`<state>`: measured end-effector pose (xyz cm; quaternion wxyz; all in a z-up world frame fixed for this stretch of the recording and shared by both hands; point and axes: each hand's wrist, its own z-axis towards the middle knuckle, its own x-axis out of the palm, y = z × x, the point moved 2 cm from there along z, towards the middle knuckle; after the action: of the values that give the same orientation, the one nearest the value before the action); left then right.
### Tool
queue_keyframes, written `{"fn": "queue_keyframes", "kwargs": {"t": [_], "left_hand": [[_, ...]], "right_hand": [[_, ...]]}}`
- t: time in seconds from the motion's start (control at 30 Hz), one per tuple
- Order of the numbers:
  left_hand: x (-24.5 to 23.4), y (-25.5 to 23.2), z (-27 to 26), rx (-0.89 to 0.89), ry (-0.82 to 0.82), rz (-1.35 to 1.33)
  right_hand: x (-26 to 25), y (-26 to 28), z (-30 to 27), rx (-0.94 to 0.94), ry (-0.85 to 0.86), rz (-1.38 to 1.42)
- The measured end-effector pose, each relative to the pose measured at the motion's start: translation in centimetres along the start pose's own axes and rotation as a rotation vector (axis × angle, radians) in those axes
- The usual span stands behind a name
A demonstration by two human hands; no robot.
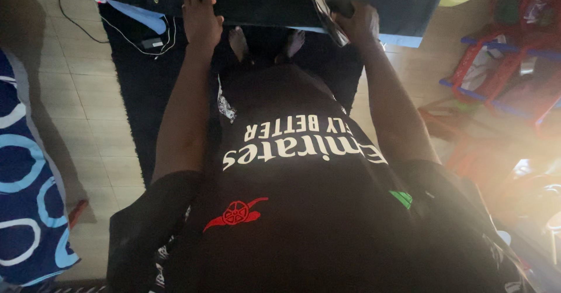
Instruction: The person irons a pair of dark blue jeans by moving an iron across the fabric and adjusting the garment by hand on a flat surface.
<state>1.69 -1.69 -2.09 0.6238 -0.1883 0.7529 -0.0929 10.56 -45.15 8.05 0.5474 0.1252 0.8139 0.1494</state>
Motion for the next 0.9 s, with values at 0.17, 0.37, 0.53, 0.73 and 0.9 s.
{"fn": "queue_keyframes", "kwargs": {"t": [0.17,0.37,0.53,0.73,0.9], "left_hand": [[0.0,0.0,-0.1,0.012,0.013,-0.009],[-0.3,-0.1,0.1,0.005,0.025,-0.003],[-0.3,-0.1,0.0,0.008,0.027,-0.012],[-0.2,0.1,-0.1,-0.010,0.041,-0.021],[-0.6,-0.5,-0.2,-0.021,0.029,0.002]], "right_hand": [[0.4,0.6,0.9,0.080,-0.135,0.177],[1.2,2.4,2.0,0.092,-0.123,0.258],[1.4,4.1,1.3,-0.102,0.054,0.227],[1.3,3.7,1.7,0.054,-0.115,0.281],[2.4,3.5,2.1,0.168,-0.085,0.340]]}}
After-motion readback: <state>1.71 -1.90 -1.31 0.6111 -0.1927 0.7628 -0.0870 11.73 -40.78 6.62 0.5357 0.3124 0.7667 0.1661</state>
